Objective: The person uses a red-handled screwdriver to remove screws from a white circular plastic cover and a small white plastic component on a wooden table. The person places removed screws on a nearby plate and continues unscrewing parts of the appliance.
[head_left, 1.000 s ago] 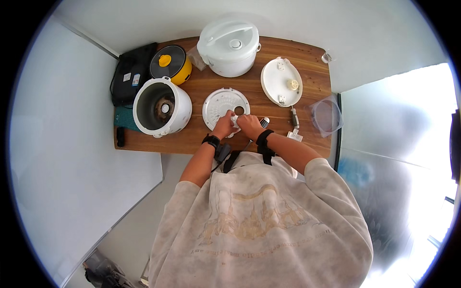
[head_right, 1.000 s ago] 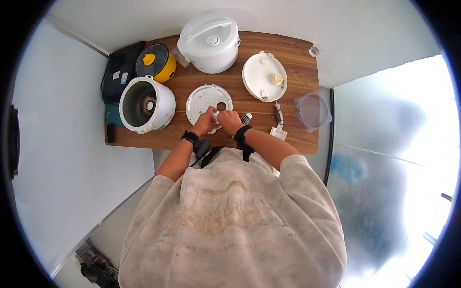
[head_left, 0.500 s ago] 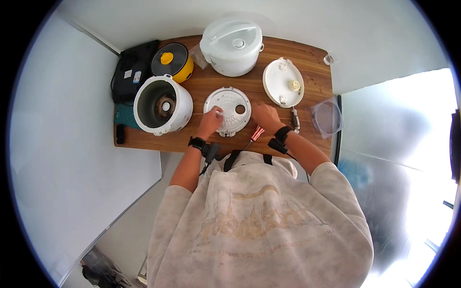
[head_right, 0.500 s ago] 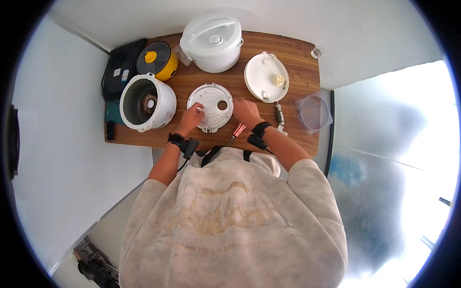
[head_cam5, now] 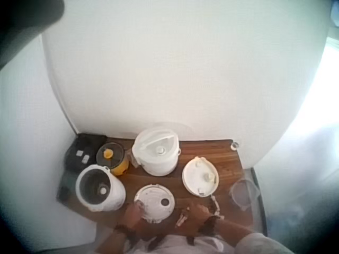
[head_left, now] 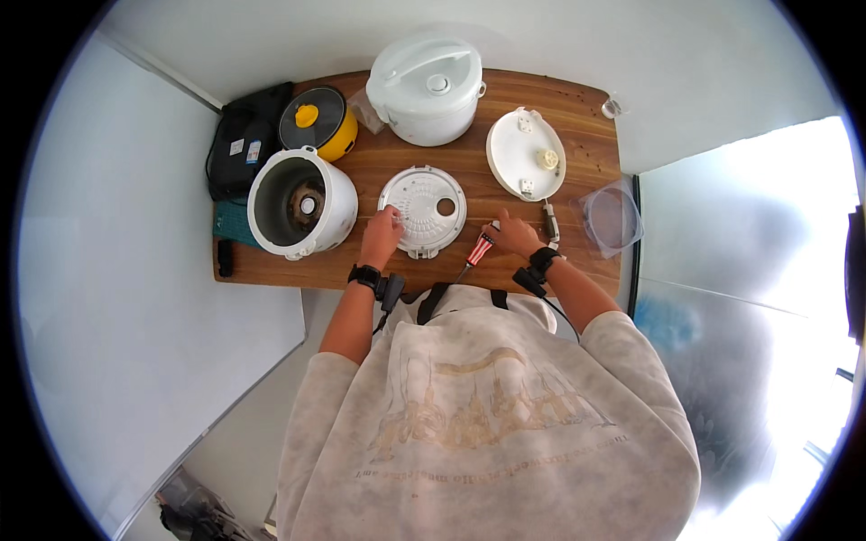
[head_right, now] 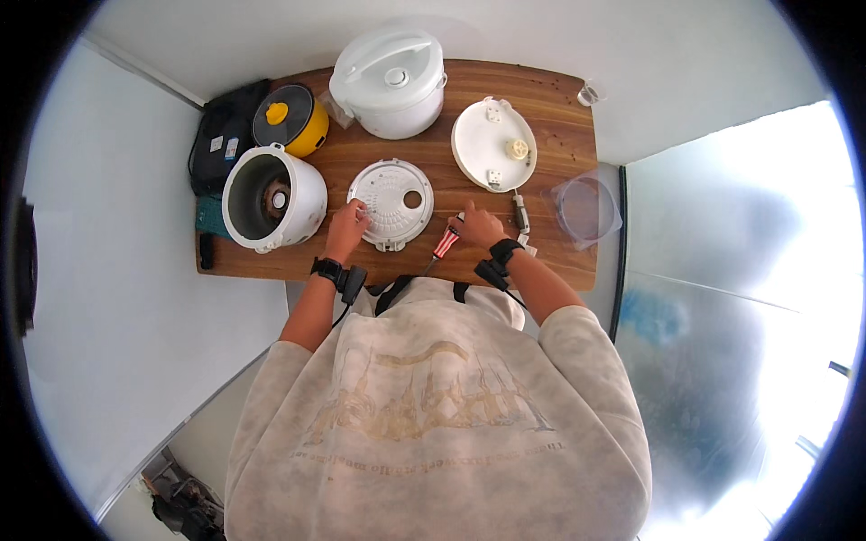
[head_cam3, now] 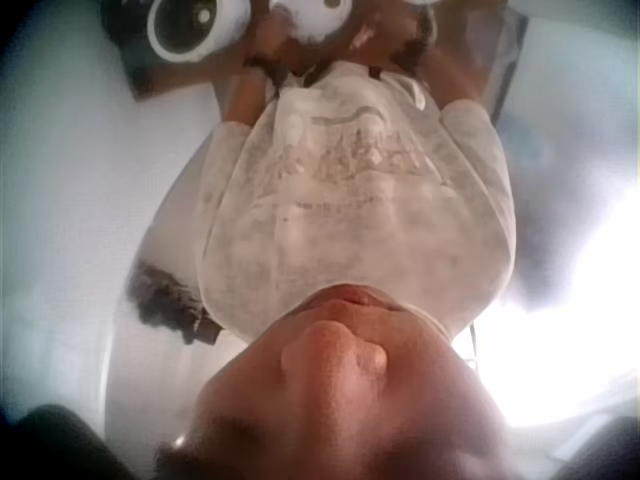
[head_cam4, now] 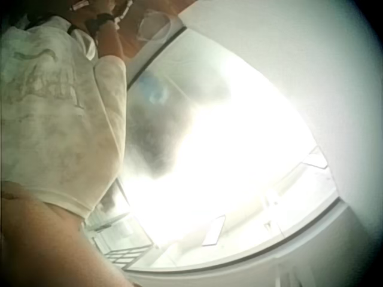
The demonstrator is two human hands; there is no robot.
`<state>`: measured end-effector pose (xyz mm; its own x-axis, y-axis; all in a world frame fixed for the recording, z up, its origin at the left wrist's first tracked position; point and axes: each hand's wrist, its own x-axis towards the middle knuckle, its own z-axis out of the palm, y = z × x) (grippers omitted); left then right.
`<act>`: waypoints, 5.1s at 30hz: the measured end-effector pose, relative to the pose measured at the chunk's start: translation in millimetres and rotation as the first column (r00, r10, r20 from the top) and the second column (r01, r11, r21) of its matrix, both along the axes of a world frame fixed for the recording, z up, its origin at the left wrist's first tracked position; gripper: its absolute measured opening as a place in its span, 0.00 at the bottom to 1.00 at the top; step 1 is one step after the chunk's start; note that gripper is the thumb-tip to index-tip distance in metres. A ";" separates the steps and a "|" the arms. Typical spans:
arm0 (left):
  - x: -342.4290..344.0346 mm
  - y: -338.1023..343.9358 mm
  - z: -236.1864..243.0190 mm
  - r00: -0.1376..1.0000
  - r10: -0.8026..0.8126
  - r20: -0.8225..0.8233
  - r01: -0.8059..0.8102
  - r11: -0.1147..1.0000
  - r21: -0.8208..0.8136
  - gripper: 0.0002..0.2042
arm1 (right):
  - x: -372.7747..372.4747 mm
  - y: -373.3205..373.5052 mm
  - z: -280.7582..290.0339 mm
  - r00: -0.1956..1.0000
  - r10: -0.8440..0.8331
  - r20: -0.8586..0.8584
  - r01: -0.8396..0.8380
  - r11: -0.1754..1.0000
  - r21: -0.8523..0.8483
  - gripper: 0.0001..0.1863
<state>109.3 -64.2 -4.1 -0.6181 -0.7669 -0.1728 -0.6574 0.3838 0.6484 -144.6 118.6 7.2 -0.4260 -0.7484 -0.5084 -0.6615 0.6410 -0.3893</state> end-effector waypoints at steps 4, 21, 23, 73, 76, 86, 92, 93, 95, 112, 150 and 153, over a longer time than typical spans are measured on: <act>-10.4 -2.4 -10.7 0.995 -0.078 0.059 0.082 0.995 -0.064 0.11 | -5.6 -0.4 -12.9 0.965 -0.121 0.233 0.112 0.992 0.054 0.31; -30.5 7.0 83.4 0.875 0.350 -0.334 0.115 0.519 0.847 0.07 | -42.2 25.6 140.4 0.781 -0.203 0.591 0.555 0.660 -0.506 0.12; -30.5 7.7 95.9 0.846 0.405 -0.348 0.127 0.480 0.868 0.07 | -43.2 24.8 146.2 0.729 -0.173 0.662 0.619 0.579 -0.531 0.12; -46.5 5.6 103.2 0.635 0.632 -0.444 0.136 0.475 0.870 0.10 | -6.2 10.7 203.7 0.951 -0.041 0.305 0.240 0.719 -0.652 0.20; -46.7 5.0 106.9 0.611 0.641 -0.465 0.150 0.483 0.862 0.10 | -5.1 9.3 200.6 0.933 -0.091 0.348 0.307 0.707 -0.637 0.20; -47.3 4.2 115.2 0.580 0.641 -0.502 0.204 0.482 0.852 0.09 | -8.5 10.8 210.8 0.927 -0.029 0.373 0.287 0.697 -0.657 0.19; -44.8 1.5 120.8 0.629 0.610 -0.481 0.173 0.493 0.853 0.09 | -10.1 12.5 205.9 0.936 0.094 0.338 0.219 0.596 -0.773 0.20; -45.4 2.4 122.5 0.633 0.609 -0.478 0.172 0.492 0.854 0.09 | -9.9 11.8 205.9 0.937 0.078 0.340 0.236 0.578 -0.781 0.20; -47.0 4.7 125.7 0.641 0.605 -0.472 0.168 0.490 0.855 0.09 | -10.8 10.5 206.9 0.933 0.008 0.359 0.266 0.657 -0.706 0.19; -55.2 4.3 127.0 0.530 0.706 -0.470 0.236 0.410 0.881 0.15 | -6.4 -1.5 201.8 0.605 0.170 0.778 0.571 0.588 -0.573 0.18; 30.7 12.2 -22.7 0.984 0.099 0.149 -0.105 0.994 0.038 0.44 | -17.7 -64.3 122.8 0.985 0.169 -0.022 -0.141 0.738 -0.660 0.18; 33.5 12.1 -28.2 0.991 0.068 0.116 -0.076 0.995 0.064 0.44 | -17.1 -65.5 122.4 0.987 0.158 -0.033 -0.145 0.777 -0.613 0.18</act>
